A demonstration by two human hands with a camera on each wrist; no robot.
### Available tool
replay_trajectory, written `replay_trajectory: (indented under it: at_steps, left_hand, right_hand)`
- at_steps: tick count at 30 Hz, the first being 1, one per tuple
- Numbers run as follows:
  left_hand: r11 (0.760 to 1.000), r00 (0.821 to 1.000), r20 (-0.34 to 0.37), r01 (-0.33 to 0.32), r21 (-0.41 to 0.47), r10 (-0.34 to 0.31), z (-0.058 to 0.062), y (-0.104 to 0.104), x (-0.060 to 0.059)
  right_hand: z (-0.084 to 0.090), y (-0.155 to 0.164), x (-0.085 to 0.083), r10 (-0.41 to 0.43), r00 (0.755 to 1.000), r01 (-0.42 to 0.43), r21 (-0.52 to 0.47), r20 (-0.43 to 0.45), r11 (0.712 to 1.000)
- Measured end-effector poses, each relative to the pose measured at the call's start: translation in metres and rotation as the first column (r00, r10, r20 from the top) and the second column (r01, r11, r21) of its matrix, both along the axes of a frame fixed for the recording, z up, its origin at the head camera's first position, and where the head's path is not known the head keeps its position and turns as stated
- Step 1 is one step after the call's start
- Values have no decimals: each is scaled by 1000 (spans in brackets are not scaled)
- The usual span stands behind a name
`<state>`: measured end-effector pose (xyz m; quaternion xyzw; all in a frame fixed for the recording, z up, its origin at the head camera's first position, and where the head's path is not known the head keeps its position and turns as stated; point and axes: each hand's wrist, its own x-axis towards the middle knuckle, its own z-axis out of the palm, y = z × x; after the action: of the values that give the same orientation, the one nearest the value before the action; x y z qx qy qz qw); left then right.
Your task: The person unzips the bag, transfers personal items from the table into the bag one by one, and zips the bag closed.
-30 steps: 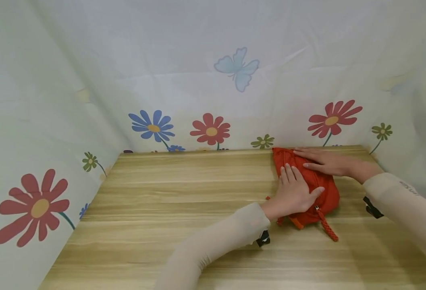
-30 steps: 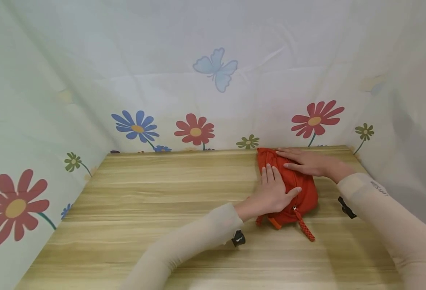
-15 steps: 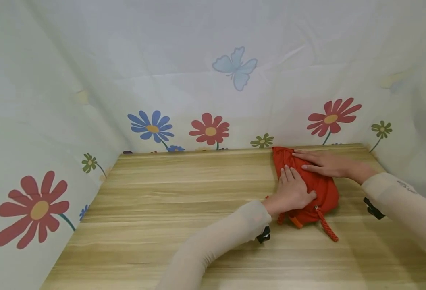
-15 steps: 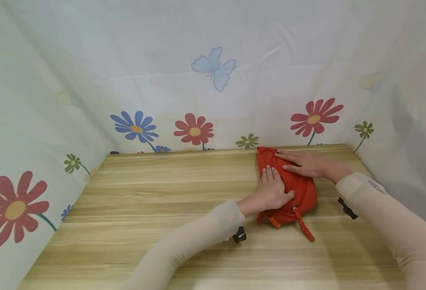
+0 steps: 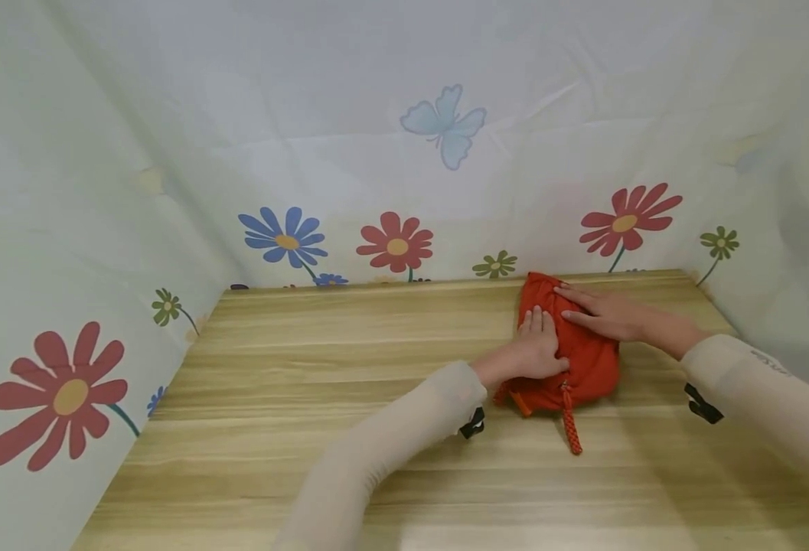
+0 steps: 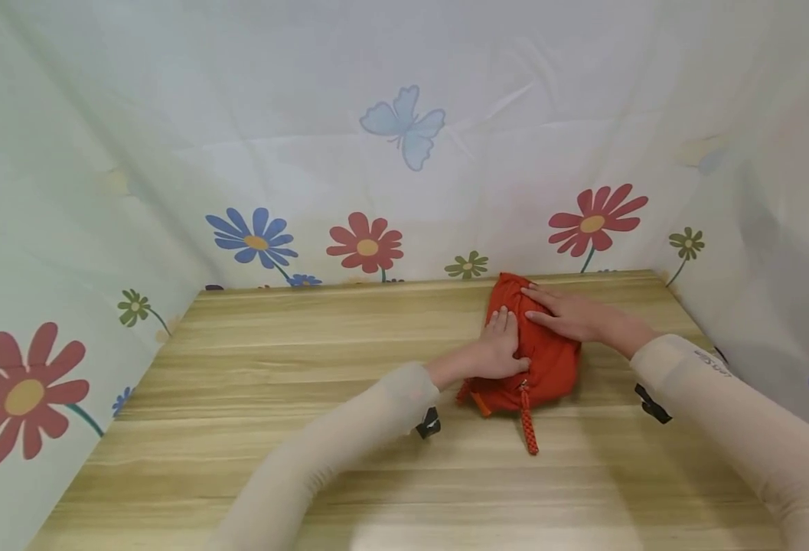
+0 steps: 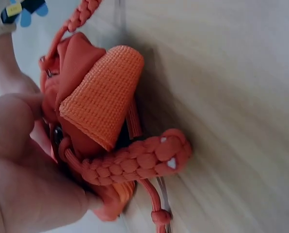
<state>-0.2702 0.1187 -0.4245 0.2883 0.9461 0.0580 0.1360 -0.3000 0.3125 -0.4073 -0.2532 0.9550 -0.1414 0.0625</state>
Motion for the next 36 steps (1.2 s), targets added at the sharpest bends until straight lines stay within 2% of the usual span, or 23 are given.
replay_trajectory:
  at_steps: [5,7,12,17,21,24,28,30,32,34,36]
  left_hand:
    - [995,993,61,102,15,-103,-3,-19,-13]
    - [990,986,92,134,30,-137,-3,-28,-17]
    - [975,962,162,213,58,-220,0,-51,-28]
    - [953,933,195,303,26,-302,10,-72,-38]
    - [945,921,229,328,-18,-315,18,-91,-44]
    - [947,925,237,317,-57,-296,22,-104,-46]
    - [948,943,172,305,-91,-286,26,-112,-43]
    - [951,954,96,294,-92,-285,25,-112,-39]
    - [965,966,1,258,-57,-258,25,-109,-31]
    - [983,979,-90,185,-8,-185,22,-105,-23]
    - [994,987,-133,95,53,-87,19,-102,-16]
  right_hand:
    - [-6,-14,6,-40,999,40,-5,-13,999]
    - [-7,-22,10,-63,998,62,-39,-14,997]
    - [-9,-42,21,-130,992,129,-81,-2,988]
    - [-4,-63,35,-197,980,197,-26,28,980]
    - [2,-81,47,-230,973,229,41,24,973]
    - [5,-92,55,-242,970,240,63,31,969]
    - [9,-98,61,-234,972,232,57,22,971]
    - [11,-94,61,-225,974,225,44,-5,973]
    - [13,-86,59,-202,978,204,28,-52,979]
    - [15,-75,55,-163,980,164,-1,-110,987]
    - [14,-62,48,-104,982,101,-29,-157,994]
